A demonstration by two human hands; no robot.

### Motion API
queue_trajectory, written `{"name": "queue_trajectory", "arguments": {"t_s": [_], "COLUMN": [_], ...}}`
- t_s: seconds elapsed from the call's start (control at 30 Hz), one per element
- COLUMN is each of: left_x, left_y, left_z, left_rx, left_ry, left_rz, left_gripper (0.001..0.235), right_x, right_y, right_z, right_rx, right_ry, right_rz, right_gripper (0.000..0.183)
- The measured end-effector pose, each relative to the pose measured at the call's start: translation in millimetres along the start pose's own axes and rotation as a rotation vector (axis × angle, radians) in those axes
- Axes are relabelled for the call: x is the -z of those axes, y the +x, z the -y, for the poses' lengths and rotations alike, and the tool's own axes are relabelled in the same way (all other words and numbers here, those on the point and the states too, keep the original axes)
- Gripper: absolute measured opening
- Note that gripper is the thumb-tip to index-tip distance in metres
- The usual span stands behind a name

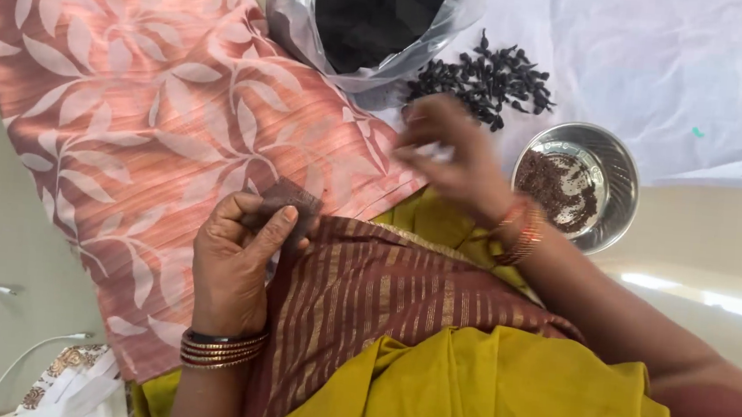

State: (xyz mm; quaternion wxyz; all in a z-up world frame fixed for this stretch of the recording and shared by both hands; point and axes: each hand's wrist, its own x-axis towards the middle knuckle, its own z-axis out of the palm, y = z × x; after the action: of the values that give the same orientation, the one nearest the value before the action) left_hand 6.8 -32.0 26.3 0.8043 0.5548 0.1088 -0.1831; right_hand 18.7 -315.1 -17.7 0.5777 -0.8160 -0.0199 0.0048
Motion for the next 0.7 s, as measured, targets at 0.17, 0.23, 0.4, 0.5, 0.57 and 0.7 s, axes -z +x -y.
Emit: {"name": "queue_trajectory", "arguments": {"t_s": [0.17, 0.23, 0.4, 0.5, 0.57, 0.7], "left_x": [2, -1, -10, -8, -11, -20], "left_y": [2, 3, 1, -1, -3, -4], "left_z": [0, -1, -2, 0, -4, -12], "left_rx": [0.037, 0.047, 0.06, 0.063, 0.076, 0.124], "left_ry": [-0.005, 0.022, 0.05, 0.01, 0.022, -0.021], "left_rz": [-0.01, -0.003, 0.063, 0.063, 0.061, 0.122], "left_gripper": [0.011, 0.012, 0.015, 0.014, 0.016, 0.028], "right_x": [90, 112, 112, 100, 93, 90], "right_y": [-72, -100, -131, -130, -128, -123], "right_z": [-87, -119, -136, -155, -154, -161], "right_rx": [-0.138, -0.144, -0.333, -0.253, -0.261, -0.161], "right_ry": [-0.508, -0.667, -1.034, -1.04, -1.077, -1.079], "right_rz": [-0.395, -0.448, -0.261, -0.255, -0.251, -0.259], "right_gripper": [0.037, 0.043, 0.075, 0.082, 0.076, 0.058]}}
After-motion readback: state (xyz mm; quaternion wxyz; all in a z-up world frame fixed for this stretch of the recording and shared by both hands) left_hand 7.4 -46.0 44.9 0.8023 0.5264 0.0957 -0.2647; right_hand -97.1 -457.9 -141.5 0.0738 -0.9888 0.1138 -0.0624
